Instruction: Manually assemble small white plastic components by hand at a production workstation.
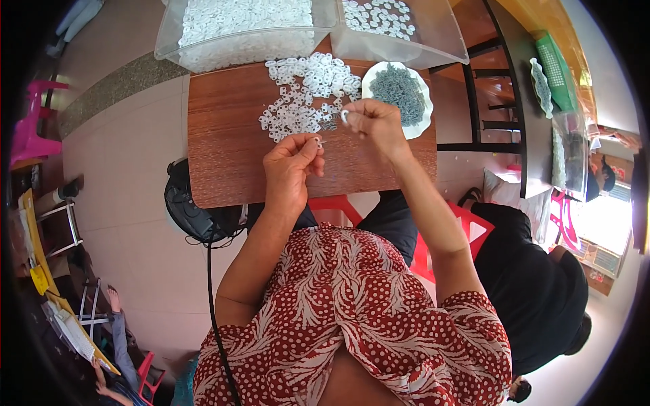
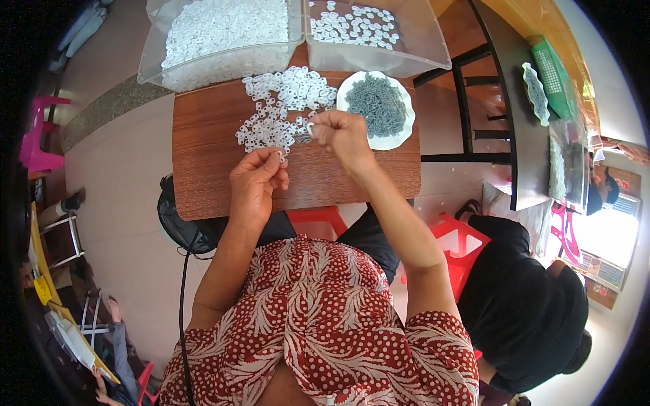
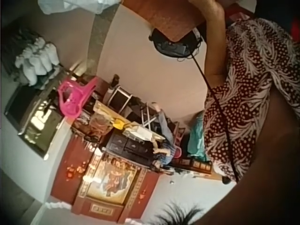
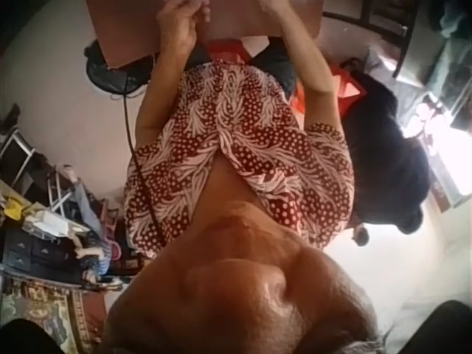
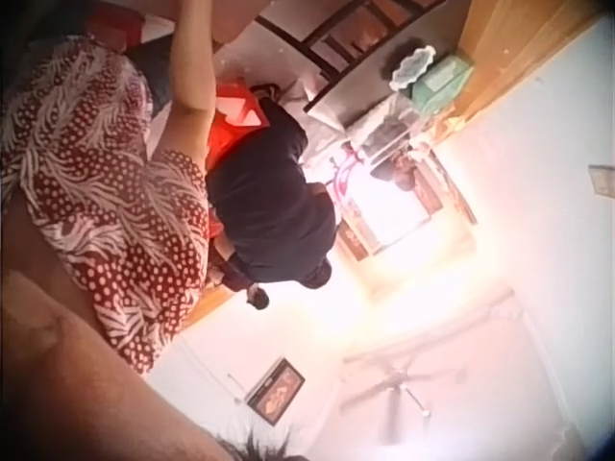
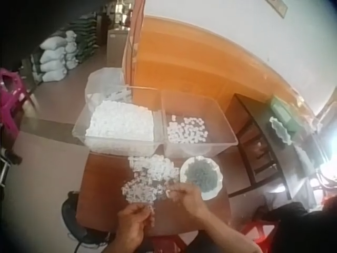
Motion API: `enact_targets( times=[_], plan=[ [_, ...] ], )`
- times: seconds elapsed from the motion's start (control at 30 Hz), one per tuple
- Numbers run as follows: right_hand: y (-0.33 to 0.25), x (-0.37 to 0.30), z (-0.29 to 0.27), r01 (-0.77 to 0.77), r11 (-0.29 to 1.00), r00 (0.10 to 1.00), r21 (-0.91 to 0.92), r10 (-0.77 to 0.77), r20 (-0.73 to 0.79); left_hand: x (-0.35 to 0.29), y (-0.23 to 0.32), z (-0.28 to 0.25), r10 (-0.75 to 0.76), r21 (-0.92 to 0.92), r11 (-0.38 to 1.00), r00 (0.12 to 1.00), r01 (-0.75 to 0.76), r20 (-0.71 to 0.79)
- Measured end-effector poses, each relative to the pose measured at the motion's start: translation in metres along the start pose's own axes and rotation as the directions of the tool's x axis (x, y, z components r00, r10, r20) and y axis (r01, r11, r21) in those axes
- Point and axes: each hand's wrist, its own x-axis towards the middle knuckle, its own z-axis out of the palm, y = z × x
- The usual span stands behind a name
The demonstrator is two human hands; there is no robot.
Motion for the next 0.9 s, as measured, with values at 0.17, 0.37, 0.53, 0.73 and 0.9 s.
enact_targets(
  times=[0.17,0.37,0.53,0.73,0.9],
  plan=[
    [-0.019,-0.036,-0.01,-0.293,0.839,0.955,0.459,0.282,0.093,-0.01,0.003,0.017,0.004,0.039,0.999,0.995,-0.008,0.095],
    [-0.03,-0.058,-0.014,-0.314,0.784,0.948,0.535,0.292,0.129,-0.02,-0.005,0.026,0.032,0.08,0.996,0.991,-0.042,0.126],
    [-0.037,-0.067,-0.013,-0.274,0.822,0.961,0.499,0.255,0.108,-0.029,-0.008,0.035,0.078,0.111,0.99,0.991,-0.09,0.108],
    [-0.042,-0.072,-0.009,-0.245,0.838,0.968,0.487,0.239,0.075,-0.035,-0.013,0.038,0.148,0.162,0.973,0.983,-0.164,0.108],
    [-0.043,-0.073,-0.007,-0.218,0.864,0.974,0.454,0.221,0.048,-0.035,-0.015,0.036,0.169,0.192,0.963,0.98,-0.187,0.105]
  ],
)
